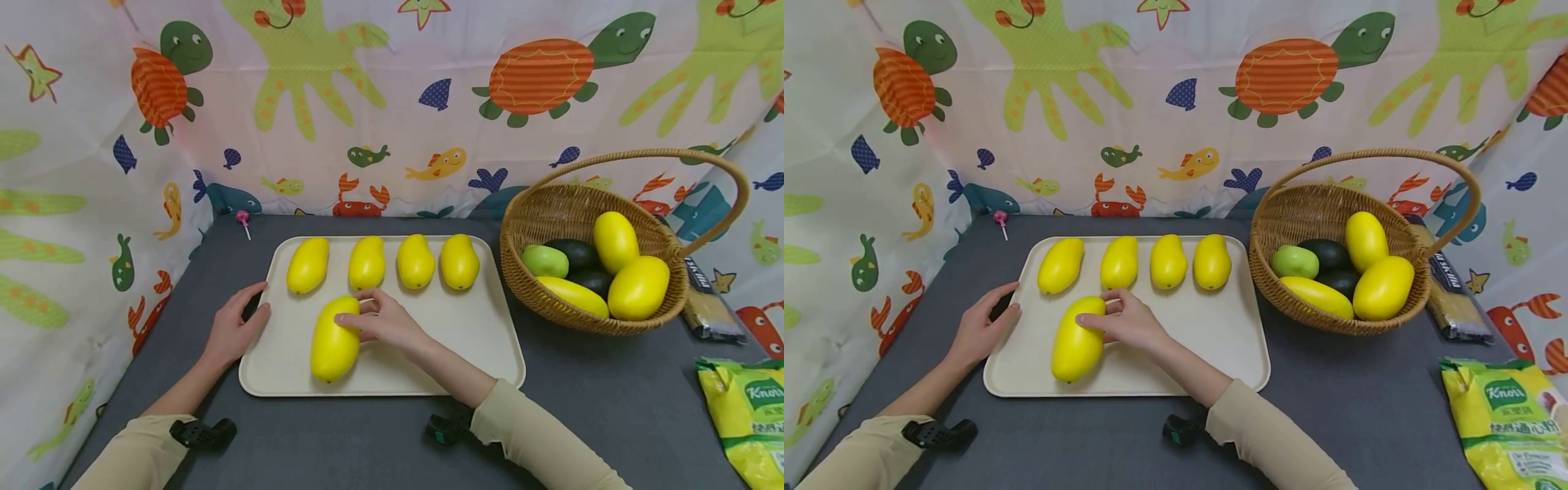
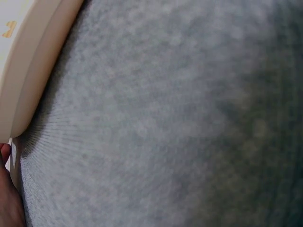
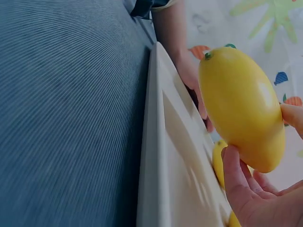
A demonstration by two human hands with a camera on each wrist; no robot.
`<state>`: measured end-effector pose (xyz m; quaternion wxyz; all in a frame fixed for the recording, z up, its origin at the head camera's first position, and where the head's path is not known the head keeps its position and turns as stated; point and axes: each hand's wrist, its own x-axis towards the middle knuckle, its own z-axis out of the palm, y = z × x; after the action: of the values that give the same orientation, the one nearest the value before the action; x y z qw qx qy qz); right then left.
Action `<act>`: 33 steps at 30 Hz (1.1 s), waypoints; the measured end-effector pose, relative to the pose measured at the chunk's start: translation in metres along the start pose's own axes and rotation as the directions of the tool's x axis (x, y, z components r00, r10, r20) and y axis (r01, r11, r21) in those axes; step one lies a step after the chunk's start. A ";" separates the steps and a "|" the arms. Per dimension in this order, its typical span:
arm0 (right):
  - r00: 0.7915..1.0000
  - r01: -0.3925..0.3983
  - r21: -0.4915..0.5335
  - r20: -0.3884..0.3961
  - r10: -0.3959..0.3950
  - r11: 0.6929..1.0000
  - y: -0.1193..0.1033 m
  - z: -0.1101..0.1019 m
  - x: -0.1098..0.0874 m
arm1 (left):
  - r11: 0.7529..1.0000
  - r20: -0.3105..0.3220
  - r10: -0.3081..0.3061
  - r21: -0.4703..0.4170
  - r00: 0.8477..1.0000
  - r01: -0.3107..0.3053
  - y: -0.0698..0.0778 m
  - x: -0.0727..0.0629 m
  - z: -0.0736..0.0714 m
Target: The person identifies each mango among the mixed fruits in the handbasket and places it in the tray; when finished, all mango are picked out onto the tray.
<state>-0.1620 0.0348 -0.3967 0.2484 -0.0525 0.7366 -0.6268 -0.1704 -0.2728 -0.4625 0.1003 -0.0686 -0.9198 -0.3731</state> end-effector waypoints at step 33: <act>0.996 0.043 -0.278 -0.063 -0.063 0.960 0.000 0.071 0.040 | 1.000 0.033 -0.001 0.004 0.999 0.001 -0.001 0.001 -0.002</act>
<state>-0.1660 -0.0441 -0.4154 0.1951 -0.0841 0.8237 -0.5258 -0.1717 -0.2753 -0.4616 0.0852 -0.0742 -0.9222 -0.3699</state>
